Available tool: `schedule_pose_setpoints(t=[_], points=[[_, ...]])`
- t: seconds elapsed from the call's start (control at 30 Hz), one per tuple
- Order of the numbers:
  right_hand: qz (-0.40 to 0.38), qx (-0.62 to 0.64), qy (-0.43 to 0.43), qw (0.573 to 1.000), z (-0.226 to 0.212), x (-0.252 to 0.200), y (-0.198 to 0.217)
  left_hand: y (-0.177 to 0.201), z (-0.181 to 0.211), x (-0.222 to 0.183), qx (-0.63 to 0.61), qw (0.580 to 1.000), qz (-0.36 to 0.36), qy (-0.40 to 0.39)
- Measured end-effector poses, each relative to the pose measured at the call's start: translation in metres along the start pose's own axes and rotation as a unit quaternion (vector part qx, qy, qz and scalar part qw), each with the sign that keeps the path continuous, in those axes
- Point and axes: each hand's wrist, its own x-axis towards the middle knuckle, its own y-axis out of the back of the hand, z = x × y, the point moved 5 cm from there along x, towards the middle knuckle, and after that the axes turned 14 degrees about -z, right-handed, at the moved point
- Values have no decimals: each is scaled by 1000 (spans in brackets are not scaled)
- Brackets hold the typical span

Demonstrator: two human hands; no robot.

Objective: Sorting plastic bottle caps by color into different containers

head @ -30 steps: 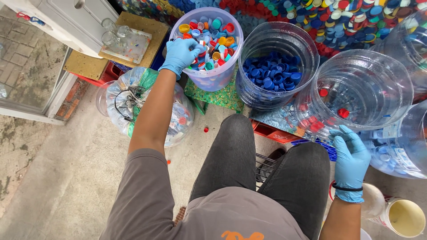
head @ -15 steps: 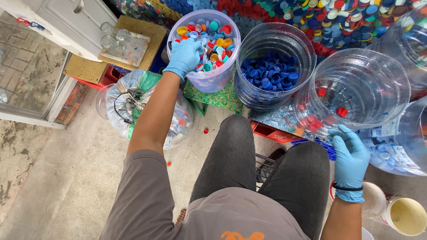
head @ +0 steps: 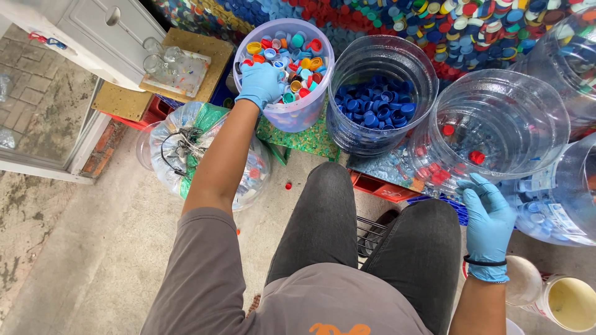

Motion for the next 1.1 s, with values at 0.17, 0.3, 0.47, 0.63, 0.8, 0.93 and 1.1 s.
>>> schedule_pose_setpoints(t=[0.17, 0.3, 0.47, 0.63, 0.8, 0.93, 1.1], points=[[-20, -6, 8, 1000, -31, 10, -24, 9, -9, -3, -8, 995, 88, 43], [-92, -6, 23, 996, -64, 43, -76, 54, 11, -48, -162, 973, 166, 0], [-248, 278, -37, 927, -41, 114, -167, 91, 95, -103, -468, 791, 233, -319], [-223, 540, -122, 802, -55, 147, -208, 101, 186, -142, -310, 849, 247, -350], [-141, 652, -88, 740, -17, 159, -186, 110, 230, -172, -204, 872, 248, -370], [-132, 636, -97, 755, 2, 155, -136, 138, 220, -191, -248, 847, 267, -388], [-16, 514, -95, 852, -9, 137, 22, 134, 145, -165, -282, 825, 319, -371]])
